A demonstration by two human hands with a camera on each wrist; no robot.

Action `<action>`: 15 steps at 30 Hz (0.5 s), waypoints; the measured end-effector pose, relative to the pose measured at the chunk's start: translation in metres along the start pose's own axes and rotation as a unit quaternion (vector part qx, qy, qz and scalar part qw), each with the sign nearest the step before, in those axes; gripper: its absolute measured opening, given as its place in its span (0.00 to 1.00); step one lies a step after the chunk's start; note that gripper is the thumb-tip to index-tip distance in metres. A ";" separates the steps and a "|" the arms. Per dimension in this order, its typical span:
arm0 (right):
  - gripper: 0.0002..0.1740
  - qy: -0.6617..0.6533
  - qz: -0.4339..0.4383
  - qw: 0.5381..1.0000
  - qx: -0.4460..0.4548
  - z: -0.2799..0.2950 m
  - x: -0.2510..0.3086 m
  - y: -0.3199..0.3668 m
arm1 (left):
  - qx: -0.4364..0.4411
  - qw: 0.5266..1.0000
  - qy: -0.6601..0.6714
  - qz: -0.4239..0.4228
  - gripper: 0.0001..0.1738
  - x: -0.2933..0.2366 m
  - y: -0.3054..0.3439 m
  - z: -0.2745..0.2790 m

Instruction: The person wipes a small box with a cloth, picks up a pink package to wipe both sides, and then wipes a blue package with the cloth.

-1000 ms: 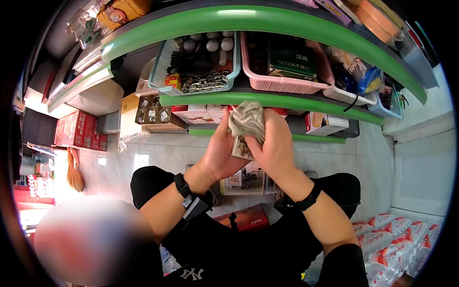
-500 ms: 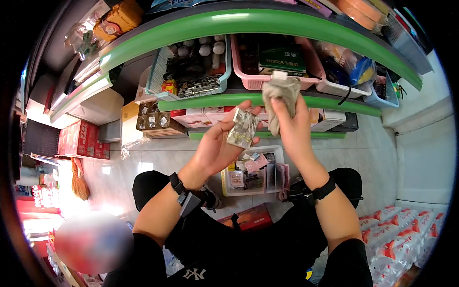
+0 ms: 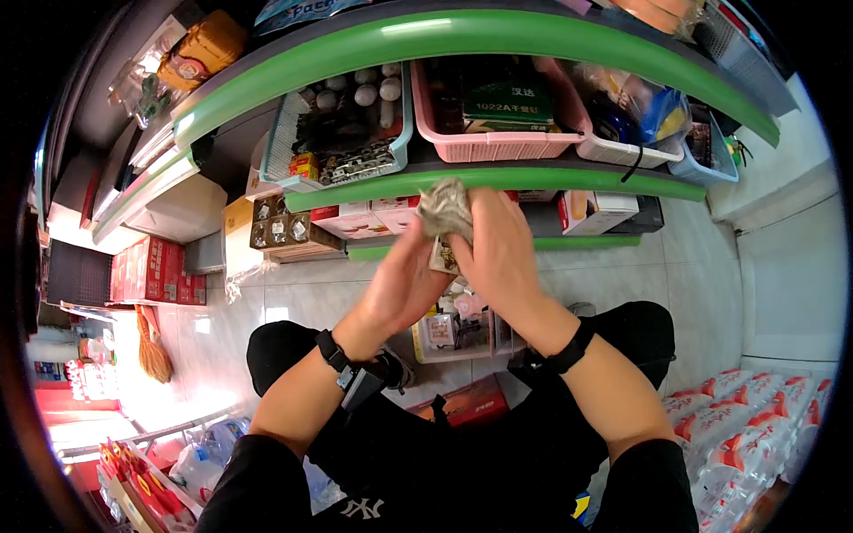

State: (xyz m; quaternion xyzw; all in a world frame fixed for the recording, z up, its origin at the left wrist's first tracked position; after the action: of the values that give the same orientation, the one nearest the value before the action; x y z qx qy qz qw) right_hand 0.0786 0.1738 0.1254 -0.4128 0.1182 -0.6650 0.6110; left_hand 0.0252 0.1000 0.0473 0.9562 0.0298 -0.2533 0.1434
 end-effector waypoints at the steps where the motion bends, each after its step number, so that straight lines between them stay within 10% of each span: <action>1: 0.26 -0.003 -0.022 1.000 0.003 0.000 -0.008 0.001 | 0.021 0.999 -0.048 0.002 0.30 0.001 0.000 -0.004; 15: 0.23 -0.209 -0.164 0.954 -0.142 0.041 -0.055 -0.001 | -0.017 0.996 -0.076 -0.031 0.24 -0.019 -0.012 0.027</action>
State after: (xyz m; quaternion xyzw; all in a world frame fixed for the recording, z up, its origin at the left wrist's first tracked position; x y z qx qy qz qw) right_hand 0.1022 0.2383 0.1298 -0.6388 0.0123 -0.6314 0.4395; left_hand -0.0055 0.1036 0.0315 0.9302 0.0530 -0.3292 0.1537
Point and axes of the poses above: each hand's wrist, its own y-axis away from the middle knuckle, its own z-axis out of the back of the hand, x = y × z, the point moved 10 cm from there along -y, towards the middle knuckle, and after that the axes turned 11 degrees about z, right-handed, at the moved point
